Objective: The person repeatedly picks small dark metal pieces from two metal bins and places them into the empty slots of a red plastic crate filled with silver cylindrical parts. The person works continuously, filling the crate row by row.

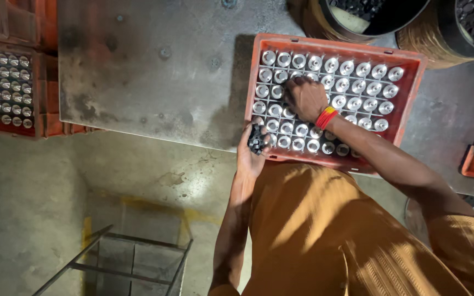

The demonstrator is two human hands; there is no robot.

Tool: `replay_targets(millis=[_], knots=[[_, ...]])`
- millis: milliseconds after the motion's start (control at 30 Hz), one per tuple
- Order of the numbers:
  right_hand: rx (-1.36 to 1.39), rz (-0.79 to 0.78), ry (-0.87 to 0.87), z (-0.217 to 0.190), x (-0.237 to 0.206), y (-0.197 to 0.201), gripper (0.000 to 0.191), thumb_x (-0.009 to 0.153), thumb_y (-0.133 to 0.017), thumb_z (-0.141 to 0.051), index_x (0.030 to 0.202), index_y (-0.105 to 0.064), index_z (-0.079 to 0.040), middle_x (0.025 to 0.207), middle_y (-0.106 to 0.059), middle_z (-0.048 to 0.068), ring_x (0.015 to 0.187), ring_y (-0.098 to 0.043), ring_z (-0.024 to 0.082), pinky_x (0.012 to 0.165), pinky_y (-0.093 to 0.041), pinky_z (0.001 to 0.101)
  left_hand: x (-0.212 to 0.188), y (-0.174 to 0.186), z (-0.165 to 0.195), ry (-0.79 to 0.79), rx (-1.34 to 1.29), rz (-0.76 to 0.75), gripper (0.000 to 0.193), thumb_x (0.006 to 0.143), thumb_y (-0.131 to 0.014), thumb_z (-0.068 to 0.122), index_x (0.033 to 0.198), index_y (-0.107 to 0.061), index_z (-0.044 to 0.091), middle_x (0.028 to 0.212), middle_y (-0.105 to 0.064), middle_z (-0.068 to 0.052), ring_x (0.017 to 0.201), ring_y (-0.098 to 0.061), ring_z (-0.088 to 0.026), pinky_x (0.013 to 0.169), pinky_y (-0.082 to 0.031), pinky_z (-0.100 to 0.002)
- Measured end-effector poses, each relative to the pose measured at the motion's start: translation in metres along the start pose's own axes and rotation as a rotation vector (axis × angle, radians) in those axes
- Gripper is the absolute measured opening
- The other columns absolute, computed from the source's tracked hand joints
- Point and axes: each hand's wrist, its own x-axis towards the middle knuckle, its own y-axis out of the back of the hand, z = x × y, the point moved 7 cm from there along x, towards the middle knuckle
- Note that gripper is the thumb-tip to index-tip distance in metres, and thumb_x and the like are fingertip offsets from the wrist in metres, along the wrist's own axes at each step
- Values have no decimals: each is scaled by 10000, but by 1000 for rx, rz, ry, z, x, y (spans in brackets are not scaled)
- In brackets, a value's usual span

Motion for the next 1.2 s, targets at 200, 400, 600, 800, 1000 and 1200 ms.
replay_targets(millis=[200,400,600,800,1000,1200], knots=[[355,511,146,15,-25,26,136,983,-710,-65,1098,-637,-56,1002,-676,156,834,-687,279,712,-581,384,-1,-16,0,4,58,-1,244,1079,-587,274,1276,-578,130,985,-612,-18,879,-591,-133,616,-451,-240],[1029,329,-395,87,-90,-6,184,923,-809,-56,1095,-762,-13,947,-706,100,827,-627,180,744,-525,360,8,-17,-22,53,178,35,286,1084,-576,240,1320,-561,78,983,-594,-20,816,-585,-125,567,-418,-241],[748,429,-242,77,-145,6,256,949,-741,-15,1204,-750,-30,1067,-733,123,935,-703,275,851,-538,372,16,-26,-53,186,177,-27,279,1070,-563,242,1289,-608,76,946,-609,-14,713,-544,-79,506,-379,-210],[292,411,131,49,-138,13,438,822,-640,23,1251,-697,-49,1214,-686,182,1090,-651,359,904,-563,431,16,-25,-61,177,276,74,256,1053,-602,221,1245,-614,52,908,-613,-33,677,-548,-86,497,-370,-219],[64,150,65,47,-118,-18,397,788,-643,-28,1184,-680,-20,1086,-676,162,965,-659,337,779,-559,430,21,-22,-65,192,390,166,244,1030,-628,223,1204,-650,53,858,-619,-24,634,-534,-76,477,-362,-220],[205,296,168,46,-131,20,344,888,-671,-67,1231,-694,-73,1066,-679,144,962,-667,331,826,-555,432,23,-40,-78,172,527,83,366,1025,-631,234,1349,-640,62,848,-601,12,618,-494,-34,490,-366,-189]])
